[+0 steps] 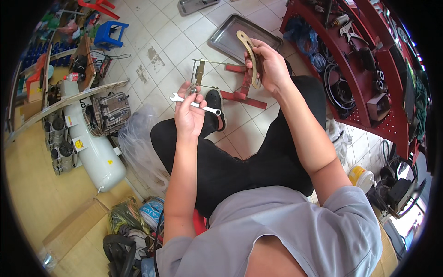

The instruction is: The person sits on the floor and uses a wrench to tighten bolts on a metal mechanical part clamped in a red vise. They repeatedly adjust the part, remove it from the vise, and place it into a metal tray before repositioning it for further tightening.

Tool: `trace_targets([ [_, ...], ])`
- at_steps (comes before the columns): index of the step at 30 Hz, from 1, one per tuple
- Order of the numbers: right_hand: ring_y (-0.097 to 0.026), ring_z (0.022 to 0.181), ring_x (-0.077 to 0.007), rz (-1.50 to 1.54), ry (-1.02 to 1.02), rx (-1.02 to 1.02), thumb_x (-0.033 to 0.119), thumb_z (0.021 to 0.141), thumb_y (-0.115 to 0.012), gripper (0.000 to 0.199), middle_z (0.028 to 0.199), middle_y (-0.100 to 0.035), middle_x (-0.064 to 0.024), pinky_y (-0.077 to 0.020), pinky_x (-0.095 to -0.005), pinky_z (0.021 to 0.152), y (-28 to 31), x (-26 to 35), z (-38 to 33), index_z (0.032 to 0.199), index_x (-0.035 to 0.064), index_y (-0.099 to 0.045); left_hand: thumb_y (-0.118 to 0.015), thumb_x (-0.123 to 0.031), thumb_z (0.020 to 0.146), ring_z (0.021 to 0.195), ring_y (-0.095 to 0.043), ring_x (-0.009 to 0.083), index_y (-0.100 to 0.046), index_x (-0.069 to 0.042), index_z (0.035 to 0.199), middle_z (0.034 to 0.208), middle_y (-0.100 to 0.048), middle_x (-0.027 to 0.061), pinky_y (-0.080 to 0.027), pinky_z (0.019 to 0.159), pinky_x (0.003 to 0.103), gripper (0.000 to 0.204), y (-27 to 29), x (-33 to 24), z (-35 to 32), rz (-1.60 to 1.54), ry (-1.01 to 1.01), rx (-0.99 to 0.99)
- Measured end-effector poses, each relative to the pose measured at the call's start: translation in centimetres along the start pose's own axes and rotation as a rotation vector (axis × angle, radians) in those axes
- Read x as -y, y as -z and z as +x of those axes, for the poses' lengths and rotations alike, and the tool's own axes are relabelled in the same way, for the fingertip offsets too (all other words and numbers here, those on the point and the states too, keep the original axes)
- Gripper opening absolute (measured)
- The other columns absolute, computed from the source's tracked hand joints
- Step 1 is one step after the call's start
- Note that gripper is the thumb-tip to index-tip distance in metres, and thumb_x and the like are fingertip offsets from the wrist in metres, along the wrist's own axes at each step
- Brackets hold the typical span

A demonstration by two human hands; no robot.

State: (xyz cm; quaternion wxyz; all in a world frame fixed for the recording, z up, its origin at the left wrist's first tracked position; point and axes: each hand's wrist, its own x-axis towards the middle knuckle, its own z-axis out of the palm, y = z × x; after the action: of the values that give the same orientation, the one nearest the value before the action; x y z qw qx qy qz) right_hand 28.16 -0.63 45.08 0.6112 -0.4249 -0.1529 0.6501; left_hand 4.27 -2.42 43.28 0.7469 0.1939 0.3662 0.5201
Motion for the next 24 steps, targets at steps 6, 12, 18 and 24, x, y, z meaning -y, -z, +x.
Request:
trace_targets([
  [6, -0.056, 0.060, -0.0098, 0.000, -0.013, -0.029, 0.010, 0.090, -0.037, 0.037, 0.082, -0.060, -0.0039, -0.0372, -0.0232, 0.043, 0.7, -0.2, 0.8, 0.124, 0.0025, -0.050, -0.045, -0.001, 0.086, 0.071, -0.051, 0.0112, -0.051, -0.005, 0.113, 0.100, -0.054, 0.0104, -0.041, 0.059, 0.026, 0.028, 2.9, 0.2, 0.4, -0.084, 0.165, -0.173],
  [12, -0.054, 0.065, -0.0113, 0.071, -0.005, -0.049, 0.011, 0.091, -0.038, 0.040, 0.086, -0.057, -0.0059, -0.0371, -0.0234, 0.044, 1.6, 0.3, 1.6, 0.130, 0.0037, -0.044, -0.051, -0.005, 0.088, 0.071, -0.052, 0.0094, -0.050, -0.001, 0.116, 0.100, -0.055, 0.0092, -0.041, 0.058, 0.023, 0.028, 3.7, 0.5, 0.8, -0.095, 0.198, -0.212],
  [18, -0.053, 0.064, -0.0124, 0.057, 0.002, -0.121, 0.012, 0.091, -0.040, 0.041, 0.087, -0.057, -0.0064, -0.0373, -0.0243, 0.042, 2.4, 0.1, 2.4, 0.130, 0.0045, -0.043, -0.058, -0.007, 0.088, 0.071, -0.052, 0.0061, -0.050, -0.001, 0.119, 0.099, -0.058, 0.0054, -0.039, 0.056, 0.021, 0.033, 4.5, 1.0, 1.3, 0.104, 0.124, -0.204],
  [24, -0.054, 0.062, -0.0126, 0.050, -0.011, -0.153, 0.017, 0.090, -0.047, 0.032, 0.084, -0.057, -0.0054, -0.0417, -0.0283, 0.047, 2.5, 0.0, 2.6, 0.120, 0.0056, -0.050, -0.054, -0.007, 0.086, 0.062, -0.051, 0.0082, -0.056, 0.001, 0.107, 0.078, -0.055, 0.0022, -0.036, 0.048, 0.023, 0.022, 5.7, 2.2, 3.2, 0.293, 0.113, -0.296],
])
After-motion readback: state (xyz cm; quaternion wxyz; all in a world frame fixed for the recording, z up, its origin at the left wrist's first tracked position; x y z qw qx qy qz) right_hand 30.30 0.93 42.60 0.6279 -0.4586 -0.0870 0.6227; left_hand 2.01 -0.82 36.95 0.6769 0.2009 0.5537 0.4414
